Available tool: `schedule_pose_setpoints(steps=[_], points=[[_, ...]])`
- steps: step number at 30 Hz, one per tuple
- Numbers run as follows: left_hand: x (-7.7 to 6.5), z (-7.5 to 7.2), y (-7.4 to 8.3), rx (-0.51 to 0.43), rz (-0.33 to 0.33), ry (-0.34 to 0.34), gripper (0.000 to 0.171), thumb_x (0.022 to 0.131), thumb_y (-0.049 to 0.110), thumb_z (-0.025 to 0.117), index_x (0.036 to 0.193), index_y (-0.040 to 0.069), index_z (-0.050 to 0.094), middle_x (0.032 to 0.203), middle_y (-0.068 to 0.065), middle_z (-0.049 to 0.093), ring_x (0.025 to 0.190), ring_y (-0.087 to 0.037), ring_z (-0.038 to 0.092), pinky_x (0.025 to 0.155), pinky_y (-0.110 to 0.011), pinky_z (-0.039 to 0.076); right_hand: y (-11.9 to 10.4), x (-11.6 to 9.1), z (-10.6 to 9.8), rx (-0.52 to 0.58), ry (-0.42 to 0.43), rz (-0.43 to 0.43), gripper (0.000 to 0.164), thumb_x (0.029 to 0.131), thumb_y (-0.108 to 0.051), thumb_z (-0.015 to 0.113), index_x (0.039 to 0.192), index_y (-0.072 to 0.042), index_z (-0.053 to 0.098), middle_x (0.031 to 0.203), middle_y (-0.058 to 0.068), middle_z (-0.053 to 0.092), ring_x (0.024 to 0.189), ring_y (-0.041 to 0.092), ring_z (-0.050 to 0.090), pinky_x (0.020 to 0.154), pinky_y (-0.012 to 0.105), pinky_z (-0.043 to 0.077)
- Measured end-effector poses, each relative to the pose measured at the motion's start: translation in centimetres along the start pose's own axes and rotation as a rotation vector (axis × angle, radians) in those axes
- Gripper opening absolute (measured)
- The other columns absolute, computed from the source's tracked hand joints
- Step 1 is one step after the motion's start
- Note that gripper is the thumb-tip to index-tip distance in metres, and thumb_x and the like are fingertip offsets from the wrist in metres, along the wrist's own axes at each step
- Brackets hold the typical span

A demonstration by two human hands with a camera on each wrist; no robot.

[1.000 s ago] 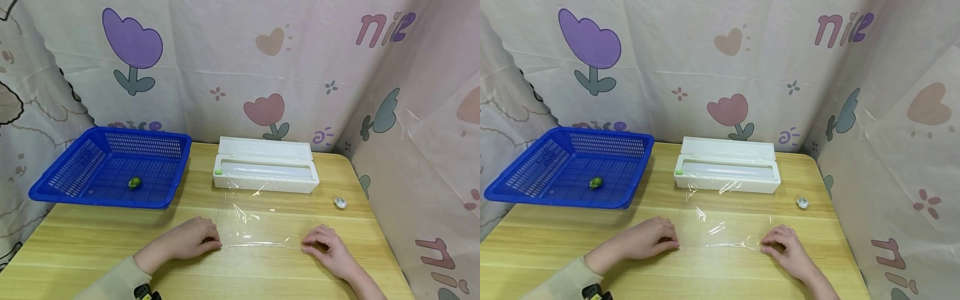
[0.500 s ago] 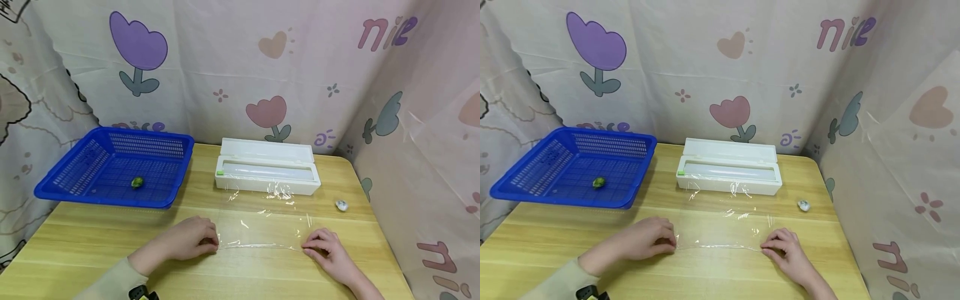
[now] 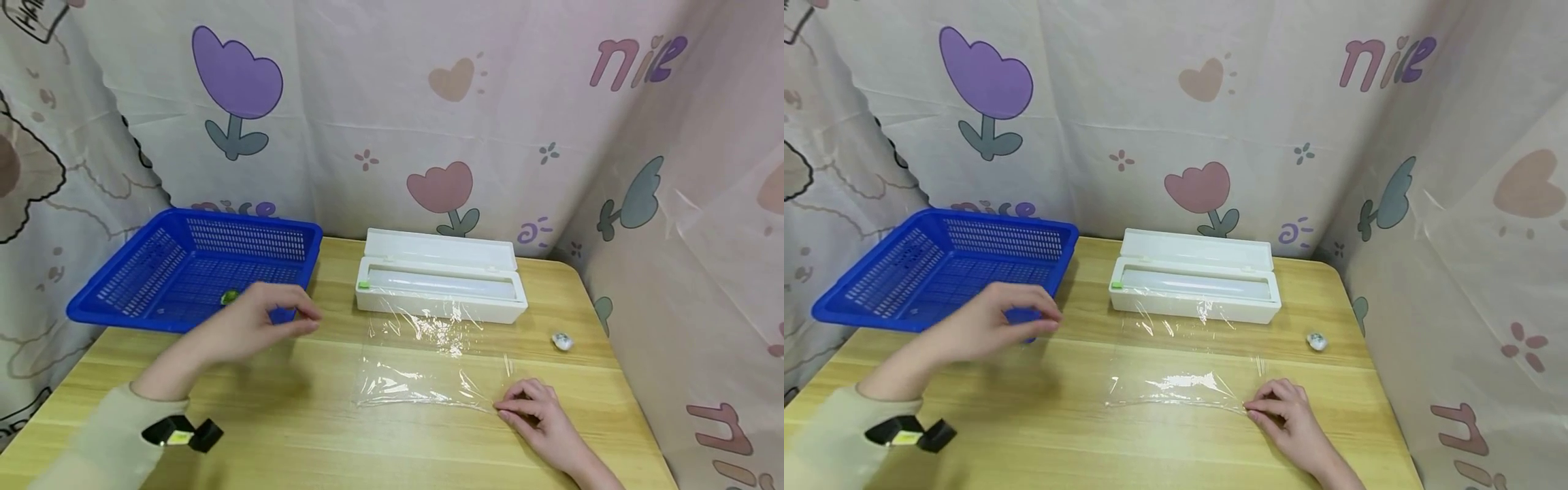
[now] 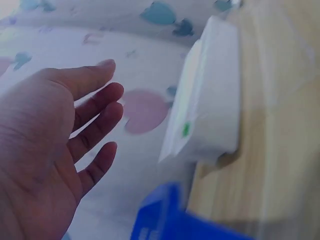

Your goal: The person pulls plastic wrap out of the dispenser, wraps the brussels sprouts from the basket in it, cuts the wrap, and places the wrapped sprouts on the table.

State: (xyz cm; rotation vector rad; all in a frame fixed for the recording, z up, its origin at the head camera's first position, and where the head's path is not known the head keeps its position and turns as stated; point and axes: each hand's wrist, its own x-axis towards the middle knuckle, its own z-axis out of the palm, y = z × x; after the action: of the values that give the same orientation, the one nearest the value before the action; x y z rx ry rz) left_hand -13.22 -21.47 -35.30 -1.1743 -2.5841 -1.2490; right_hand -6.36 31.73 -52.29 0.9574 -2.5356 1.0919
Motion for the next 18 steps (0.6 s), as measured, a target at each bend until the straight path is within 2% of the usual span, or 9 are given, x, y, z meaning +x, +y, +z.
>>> schedule_pose_setpoints(steps=[3,6,9,13,16,18], points=[[0.1,-1.9,-0.7,0.015,-0.042,0.043,0.025,0.097,0.008,0.079,0.110,0.029,0.079,0.100,0.007,0.075,0.087,-0.011,0.068,0.073,-0.028,0.055,0.0,0.0,0.0,-0.004,0.002,-0.005,0.042,0.081,0.008,0.085,0.107,-0.025,0.083,0.109,-0.012,0.065,0.105,0.010,0.054,0.096,0.026,0.024],[0.2,-3.5,-1.5,0.069,-0.087,0.079,0.023,0.097,0.010,0.079,0.109,0.029,0.080,0.099,0.010,0.075,0.086,-0.011,0.067,0.073,-0.028,0.053,-0.1,0.0,0.1,-0.008,0.007,-0.010,0.042,0.082,0.008,0.085,0.108,-0.025,0.083,0.108,-0.012,0.065,0.105,0.010,0.054,0.096,0.026,0.025],[0.2,-5.0,-2.8,0.102,-0.160,0.103,0.018,0.099,0.013,0.078,0.109,0.027,0.080,0.099,0.011,0.076,0.085,-0.012,0.069,0.072,-0.027,0.054,-0.1,0.0,0.1,-0.010,0.010,-0.015,0.042,0.082,0.008,0.085,0.108,-0.026,0.083,0.108,-0.013,0.065,0.105,0.010,0.054,0.095,0.026,0.025],[-0.1,-6.8,-5.2,0.066,-0.316,0.131,0.014,0.101,0.016,0.076,0.114,0.019,0.081,0.104,0.001,0.078,0.089,-0.013,0.072,0.075,-0.025,0.056,-0.1,-0.1,0.1,-0.010,0.006,-0.009,0.042,0.082,0.007,0.085,0.107,-0.025,0.082,0.109,-0.013,0.064,0.105,0.010,0.054,0.096,0.026,0.025],[-0.6,-8.1,-7.3,0.053,-0.438,0.149,0.020,0.103,0.023,0.074,0.120,0.016,0.079,0.113,-0.004,0.078,0.096,-0.008,0.071,0.080,-0.022,0.055,0.0,-0.1,0.2,-0.008,0.004,-0.001,0.041,0.082,0.007,0.085,0.107,-0.025,0.082,0.109,-0.013,0.064,0.105,0.010,0.054,0.097,0.026,0.024],[-1.0,-8.9,-8.5,0.063,-0.493,0.140,0.027,0.103,0.028,0.073,0.126,0.014,0.077,0.119,-0.006,0.076,0.100,-0.005,0.069,0.082,-0.020,0.054,0.1,-0.2,0.2,-0.007,0.004,0.001,0.041,0.082,0.007,0.085,0.107,-0.025,0.082,0.109,-0.013,0.064,0.105,0.010,0.053,0.097,0.026,0.024]])
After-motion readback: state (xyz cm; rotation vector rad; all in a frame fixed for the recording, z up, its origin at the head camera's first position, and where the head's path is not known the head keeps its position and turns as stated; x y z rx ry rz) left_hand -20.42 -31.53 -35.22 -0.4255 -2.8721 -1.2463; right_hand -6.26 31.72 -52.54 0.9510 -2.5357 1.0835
